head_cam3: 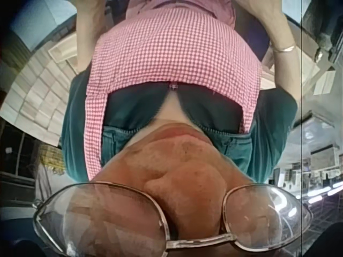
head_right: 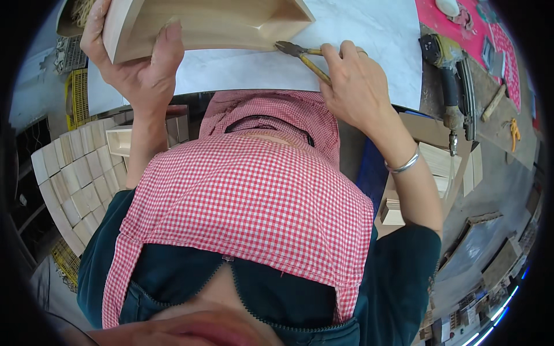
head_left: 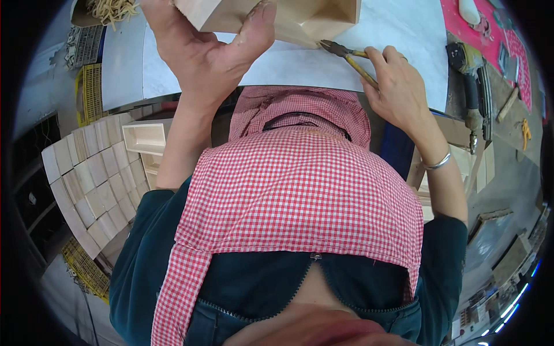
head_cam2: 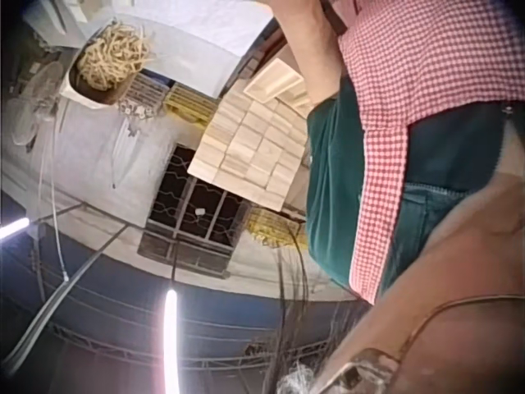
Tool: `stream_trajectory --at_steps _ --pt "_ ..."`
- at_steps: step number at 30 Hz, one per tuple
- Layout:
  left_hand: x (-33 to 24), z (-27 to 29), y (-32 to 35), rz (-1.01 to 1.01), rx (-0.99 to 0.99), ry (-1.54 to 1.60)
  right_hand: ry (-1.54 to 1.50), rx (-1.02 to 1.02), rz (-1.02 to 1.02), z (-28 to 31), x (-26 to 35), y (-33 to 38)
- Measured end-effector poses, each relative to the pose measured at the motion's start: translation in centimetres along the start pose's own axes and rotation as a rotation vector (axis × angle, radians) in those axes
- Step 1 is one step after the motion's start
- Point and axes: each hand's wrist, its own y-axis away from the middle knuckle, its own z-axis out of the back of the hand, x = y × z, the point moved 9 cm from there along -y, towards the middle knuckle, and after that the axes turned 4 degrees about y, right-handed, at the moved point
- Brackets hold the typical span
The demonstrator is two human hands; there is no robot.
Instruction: Assembling wooden frames or boxes using a pneumatic stapler and wood glue.
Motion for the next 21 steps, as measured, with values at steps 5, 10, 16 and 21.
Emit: stream_trajectory --at_steps 5,10,16,21 --pt "0.3 0.7 0.3 0.050 -0.016 -0.050 0.104 0.037 0.119 -0.4 0.5 -1.5" --pt "0.6 1.0 0.3 0.076 -0.019 -0.054 0.175 0.054 0.202 -0.4 0.4 -2.4" --pt "0.7 0.9 0.3 0.089 -0.013 -0.034 0.330 0.125 0.237 -1.1 -0.1 -3.9" --pt "0.4 0.3 0.5 0.091 -0.010 -0.017 0.305 0.176 0.222 -1.4 -0.2 -4.5"
